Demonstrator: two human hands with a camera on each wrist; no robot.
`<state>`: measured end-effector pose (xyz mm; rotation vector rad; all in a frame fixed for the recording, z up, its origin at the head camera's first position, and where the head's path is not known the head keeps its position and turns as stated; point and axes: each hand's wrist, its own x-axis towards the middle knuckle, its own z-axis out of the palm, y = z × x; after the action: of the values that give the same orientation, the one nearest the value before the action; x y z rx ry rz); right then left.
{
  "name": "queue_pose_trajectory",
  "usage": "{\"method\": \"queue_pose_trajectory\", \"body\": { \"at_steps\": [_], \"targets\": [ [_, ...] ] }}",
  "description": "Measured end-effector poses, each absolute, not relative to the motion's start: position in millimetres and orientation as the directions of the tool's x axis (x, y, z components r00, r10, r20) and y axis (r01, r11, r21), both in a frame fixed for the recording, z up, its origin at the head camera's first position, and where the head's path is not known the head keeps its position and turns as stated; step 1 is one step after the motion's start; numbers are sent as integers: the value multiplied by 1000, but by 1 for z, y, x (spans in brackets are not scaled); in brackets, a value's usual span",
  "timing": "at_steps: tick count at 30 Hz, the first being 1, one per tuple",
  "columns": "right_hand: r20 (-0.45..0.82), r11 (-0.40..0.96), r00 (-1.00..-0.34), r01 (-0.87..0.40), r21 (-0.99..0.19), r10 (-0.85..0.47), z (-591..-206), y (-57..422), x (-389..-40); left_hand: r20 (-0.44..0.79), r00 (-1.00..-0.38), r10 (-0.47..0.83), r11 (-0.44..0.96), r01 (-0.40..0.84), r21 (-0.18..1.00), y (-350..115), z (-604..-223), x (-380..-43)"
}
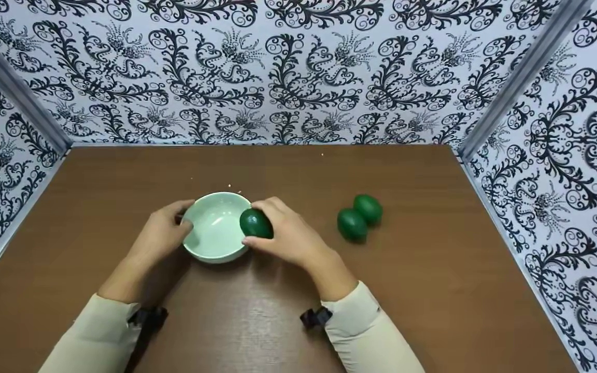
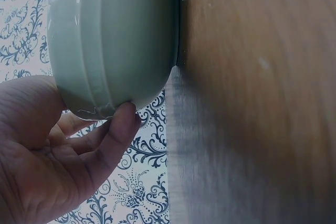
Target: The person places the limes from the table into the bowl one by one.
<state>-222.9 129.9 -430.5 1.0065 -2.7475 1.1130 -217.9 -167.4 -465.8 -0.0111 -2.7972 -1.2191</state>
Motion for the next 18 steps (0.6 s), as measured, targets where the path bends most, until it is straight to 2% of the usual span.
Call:
{"method": "queue_pose_trajectory", "body": {
  "at_steps": [18],
  "targets": [
    [221, 521, -772, -581, -625, -595, -433, 114, -220, 71, -997, -37, 678, 27, 734, -167, -467, -219]
  ]
}}
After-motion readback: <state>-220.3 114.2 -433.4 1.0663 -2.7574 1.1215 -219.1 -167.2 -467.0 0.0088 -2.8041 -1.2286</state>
